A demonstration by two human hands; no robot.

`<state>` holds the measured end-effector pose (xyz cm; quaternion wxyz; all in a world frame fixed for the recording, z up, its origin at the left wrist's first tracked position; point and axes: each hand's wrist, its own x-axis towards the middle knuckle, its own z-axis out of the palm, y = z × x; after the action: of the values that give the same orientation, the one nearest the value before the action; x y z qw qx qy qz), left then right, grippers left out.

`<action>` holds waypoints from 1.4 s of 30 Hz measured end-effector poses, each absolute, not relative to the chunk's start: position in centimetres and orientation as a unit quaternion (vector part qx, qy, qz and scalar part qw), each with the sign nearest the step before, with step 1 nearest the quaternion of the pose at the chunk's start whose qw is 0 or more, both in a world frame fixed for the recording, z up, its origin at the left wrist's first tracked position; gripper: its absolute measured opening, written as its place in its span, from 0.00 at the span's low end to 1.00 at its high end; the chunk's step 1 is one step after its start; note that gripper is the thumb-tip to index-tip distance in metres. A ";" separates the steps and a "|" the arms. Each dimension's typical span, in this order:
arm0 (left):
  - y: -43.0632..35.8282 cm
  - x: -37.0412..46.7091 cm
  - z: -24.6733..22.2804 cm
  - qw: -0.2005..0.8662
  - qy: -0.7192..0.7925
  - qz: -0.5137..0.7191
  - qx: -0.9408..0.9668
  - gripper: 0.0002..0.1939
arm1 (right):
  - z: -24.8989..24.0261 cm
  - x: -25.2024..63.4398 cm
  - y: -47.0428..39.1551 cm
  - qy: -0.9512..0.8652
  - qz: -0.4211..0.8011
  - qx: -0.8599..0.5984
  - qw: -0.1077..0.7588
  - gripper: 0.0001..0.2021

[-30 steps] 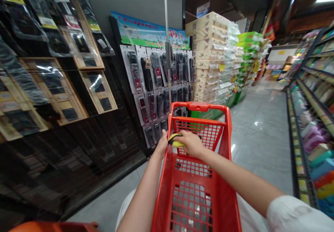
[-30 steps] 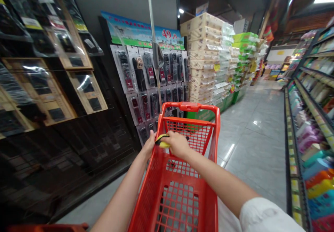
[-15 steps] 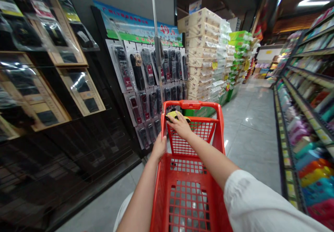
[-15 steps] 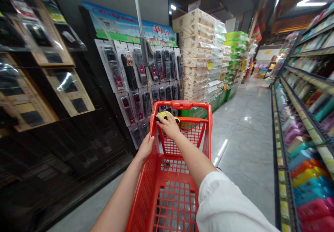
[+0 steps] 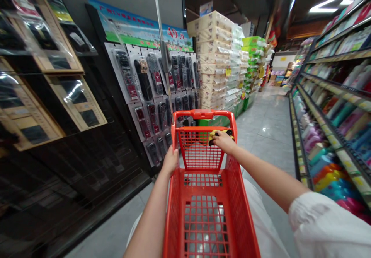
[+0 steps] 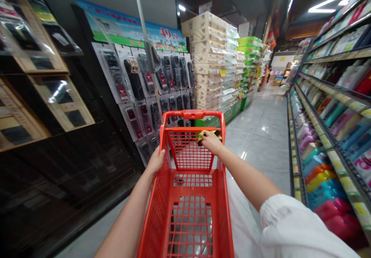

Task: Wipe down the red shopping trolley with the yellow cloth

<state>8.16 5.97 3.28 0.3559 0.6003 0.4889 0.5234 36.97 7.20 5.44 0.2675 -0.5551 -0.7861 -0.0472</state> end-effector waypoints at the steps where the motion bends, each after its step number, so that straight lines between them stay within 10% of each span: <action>1: 5.8 8.2 3.3 0.355 0.489 0.524 0.600 0.20 | 5.2 36.1 7.1 -0.790 -0.051 -0.554 0.256 0.09; 15: 5.7 8.5 3.0 0.343 0.495 0.518 0.608 0.22 | 1.5 25.6 10.6 -0.793 -0.122 -0.532 0.272 0.12; 23: 5.3 8.5 3.2 0.320 0.507 0.490 0.633 0.23 | -1.4 30.8 9.3 -0.342 -0.069 -0.759 0.550 0.24; 34: 5.8 8.6 2.8 0.319 0.507 0.489 0.634 0.23 | -1.3 21.0 9.8 -0.724 -0.003 -0.623 0.297 0.18; 42: 6.0 8.6 2.8 0.303 0.518 0.477 0.642 0.24 | -1.6 30.0 8.6 -0.340 0.002 -0.763 0.550 0.31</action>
<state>8.64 6.00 2.80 0.3031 0.6422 0.5182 0.4768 30.04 8.58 -1.63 0.5504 -0.7625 -0.3400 0.0017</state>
